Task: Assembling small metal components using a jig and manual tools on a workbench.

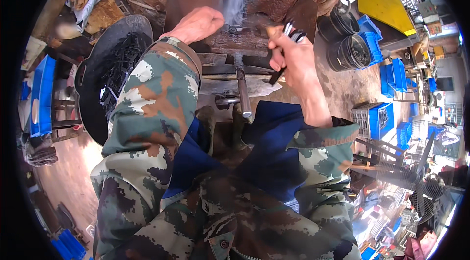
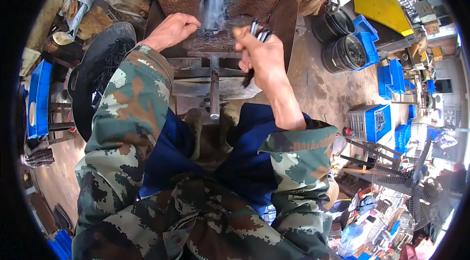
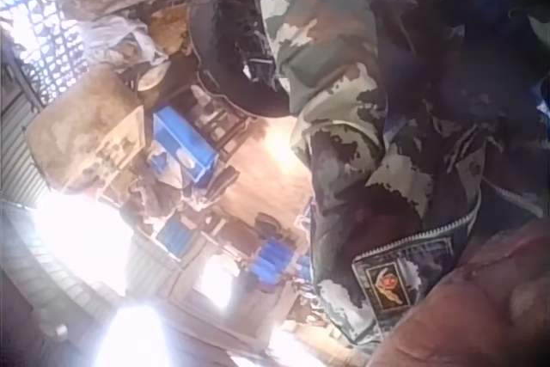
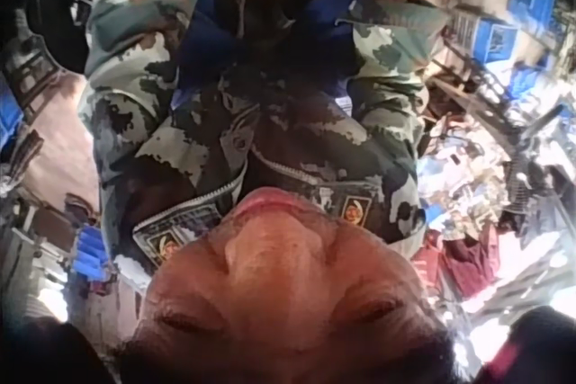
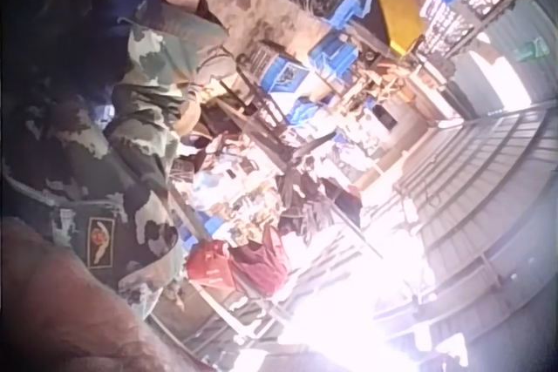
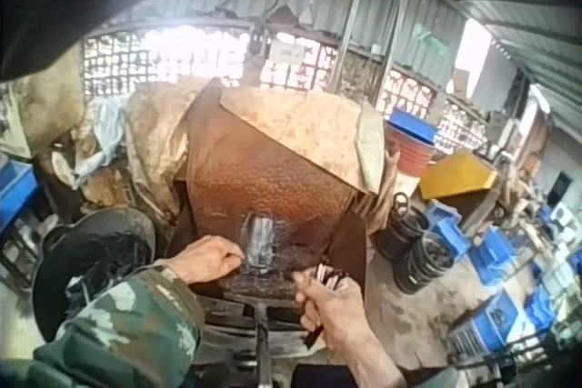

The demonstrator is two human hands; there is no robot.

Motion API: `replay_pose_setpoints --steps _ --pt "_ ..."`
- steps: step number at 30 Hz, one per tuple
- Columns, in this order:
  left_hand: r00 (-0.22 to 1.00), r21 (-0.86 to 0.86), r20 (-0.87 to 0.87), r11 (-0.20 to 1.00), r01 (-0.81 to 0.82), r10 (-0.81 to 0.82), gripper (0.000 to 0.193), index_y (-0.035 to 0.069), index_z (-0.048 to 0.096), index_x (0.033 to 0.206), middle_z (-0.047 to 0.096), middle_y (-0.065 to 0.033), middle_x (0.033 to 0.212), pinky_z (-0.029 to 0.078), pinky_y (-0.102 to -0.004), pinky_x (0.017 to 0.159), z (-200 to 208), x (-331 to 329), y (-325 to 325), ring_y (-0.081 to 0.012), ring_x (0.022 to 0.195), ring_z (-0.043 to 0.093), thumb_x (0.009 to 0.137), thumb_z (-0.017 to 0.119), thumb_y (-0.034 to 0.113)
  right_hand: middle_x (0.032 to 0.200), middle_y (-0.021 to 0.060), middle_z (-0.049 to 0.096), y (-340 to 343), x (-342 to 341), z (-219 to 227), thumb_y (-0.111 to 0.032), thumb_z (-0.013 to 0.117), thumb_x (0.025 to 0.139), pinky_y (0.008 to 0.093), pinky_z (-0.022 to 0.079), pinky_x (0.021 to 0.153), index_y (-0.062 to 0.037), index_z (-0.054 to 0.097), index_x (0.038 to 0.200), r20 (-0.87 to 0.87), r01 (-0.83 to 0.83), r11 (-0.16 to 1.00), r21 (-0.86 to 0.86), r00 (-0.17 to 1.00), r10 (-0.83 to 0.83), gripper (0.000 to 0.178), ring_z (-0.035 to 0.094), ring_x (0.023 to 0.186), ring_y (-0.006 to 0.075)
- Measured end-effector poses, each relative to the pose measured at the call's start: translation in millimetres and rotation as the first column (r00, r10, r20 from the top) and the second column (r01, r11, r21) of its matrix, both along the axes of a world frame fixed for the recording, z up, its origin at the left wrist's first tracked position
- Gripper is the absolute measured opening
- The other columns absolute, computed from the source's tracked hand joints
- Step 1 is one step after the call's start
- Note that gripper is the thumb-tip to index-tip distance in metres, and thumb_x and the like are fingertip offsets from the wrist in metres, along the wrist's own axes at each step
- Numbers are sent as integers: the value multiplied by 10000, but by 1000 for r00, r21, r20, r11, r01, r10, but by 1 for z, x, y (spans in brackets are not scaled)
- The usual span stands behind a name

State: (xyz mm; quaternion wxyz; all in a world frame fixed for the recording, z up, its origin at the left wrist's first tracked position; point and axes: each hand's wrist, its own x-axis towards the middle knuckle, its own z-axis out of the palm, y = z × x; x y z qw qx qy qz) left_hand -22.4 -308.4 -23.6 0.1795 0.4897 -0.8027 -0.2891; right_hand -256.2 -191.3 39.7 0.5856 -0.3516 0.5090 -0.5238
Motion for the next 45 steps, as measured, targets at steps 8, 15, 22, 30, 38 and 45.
replay_pose_setpoints --steps 8,15,22,30,38,45 --pt "980 -55 71 982 -181 185 503 73 707 1066 698 -169 1015 504 -405 924 -11 27 -11 -332 1003 654 944 503 517 1152 148 671 38 1 -33 51 650 769 327 482 943 -23 666 1100 -868 -679 714 -170 446 217 340 643 1085 267" --pt "885 40 15 884 -465 465 397 132 746 966 701 -147 1050 494 -449 939 -2 14 13 -369 1035 643 874 531 454 1245 155 637 53 16 -52 16 749 749 349 457 992 0 650 1108 -886 -751 619 -229 424 186 373 603 1173 301" --pt "749 -155 -382 761 -630 542 297 150 766 913 671 -160 1076 439 -487 940 13 -9 7 -350 1070 599 806 618 385 1119 57 682 29 28 -21 -7 694 863 198 387 498 -44 655 1141 -599 -254 940 -228 798 70 284 487 577 43" --pt "700 -139 -542 772 -621 466 246 100 761 848 654 -217 1027 473 -494 899 18 -18 11 -390 1004 619 785 649 309 872 9 688 -74 60 16 -166 689 926 222 335 413 -26 646 1113 -477 -125 963 -240 879 -5 238 358 439 40" --pt "708 -66 -571 837 -544 415 231 69 756 854 642 -217 1038 461 -472 900 26 -37 7 -373 1017 608 785 652 264 896 51 696 -157 30 11 -184 693 927 240 366 437 -8 649 1040 -442 -123 950 -285 897 -16 214 386 469 57" --pt "718 -43 -536 836 -547 443 211 73 756 816 699 -181 882 530 -464 810 19 -15 9 -378 885 665 775 648 250 927 65 706 -176 38 -2 -170 683 933 240 365 439 19 666 1057 -430 -118 935 -333 902 -40 227 401 475 54"
